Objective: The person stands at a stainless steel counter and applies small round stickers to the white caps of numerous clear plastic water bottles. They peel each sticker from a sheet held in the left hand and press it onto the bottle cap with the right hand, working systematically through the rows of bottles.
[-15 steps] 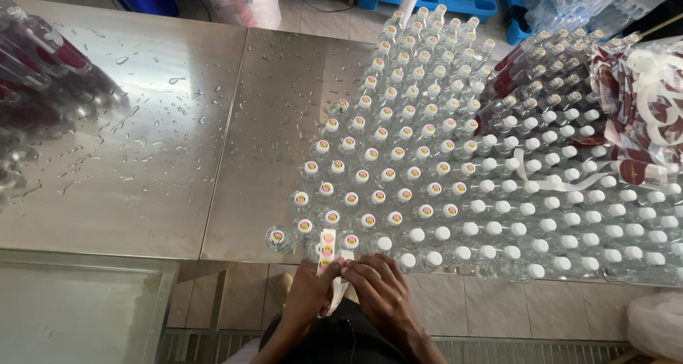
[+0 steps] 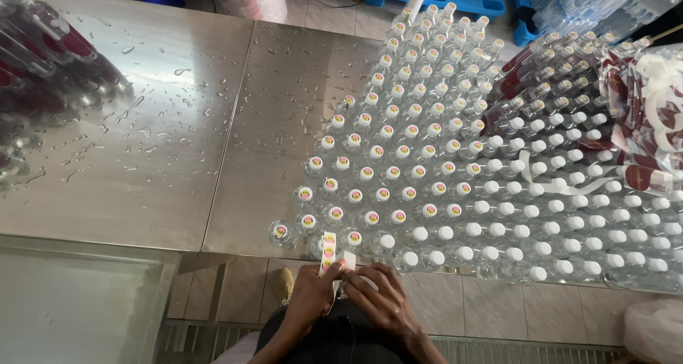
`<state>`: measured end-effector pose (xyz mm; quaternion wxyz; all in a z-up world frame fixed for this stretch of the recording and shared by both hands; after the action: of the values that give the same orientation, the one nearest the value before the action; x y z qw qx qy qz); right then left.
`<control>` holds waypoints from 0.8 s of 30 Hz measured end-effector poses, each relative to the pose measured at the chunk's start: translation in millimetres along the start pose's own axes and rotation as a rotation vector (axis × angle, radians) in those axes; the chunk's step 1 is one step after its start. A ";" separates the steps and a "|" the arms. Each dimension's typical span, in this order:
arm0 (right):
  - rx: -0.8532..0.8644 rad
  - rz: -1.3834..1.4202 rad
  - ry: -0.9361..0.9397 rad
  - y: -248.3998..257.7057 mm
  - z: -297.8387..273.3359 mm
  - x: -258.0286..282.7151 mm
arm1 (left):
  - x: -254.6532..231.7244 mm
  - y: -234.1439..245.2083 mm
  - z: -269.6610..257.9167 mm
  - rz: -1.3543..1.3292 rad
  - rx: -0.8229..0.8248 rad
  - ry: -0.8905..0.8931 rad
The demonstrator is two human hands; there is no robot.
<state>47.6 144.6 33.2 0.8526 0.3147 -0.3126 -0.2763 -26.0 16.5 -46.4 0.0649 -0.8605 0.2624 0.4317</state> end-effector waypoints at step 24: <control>-0.334 0.425 -1.133 22.8 -61.0 -114.9 | 13.6 36.2 -21.4 0.033 0.075 0.049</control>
<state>22.1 258.3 -28.9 0.6286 -0.0872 -0.7241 -0.2700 -22.6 -27.0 -39.6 0.0834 -0.8635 0.2940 0.4013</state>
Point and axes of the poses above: each hand's wrist, its own z-axis towards the middle knuckle, its own y-axis out of the back of the hand, x = y × z, the point moved 5 cm from there along z, towards the middle knuckle, and after that the axes turned 15 degrees about z, right-handed, at the moved point
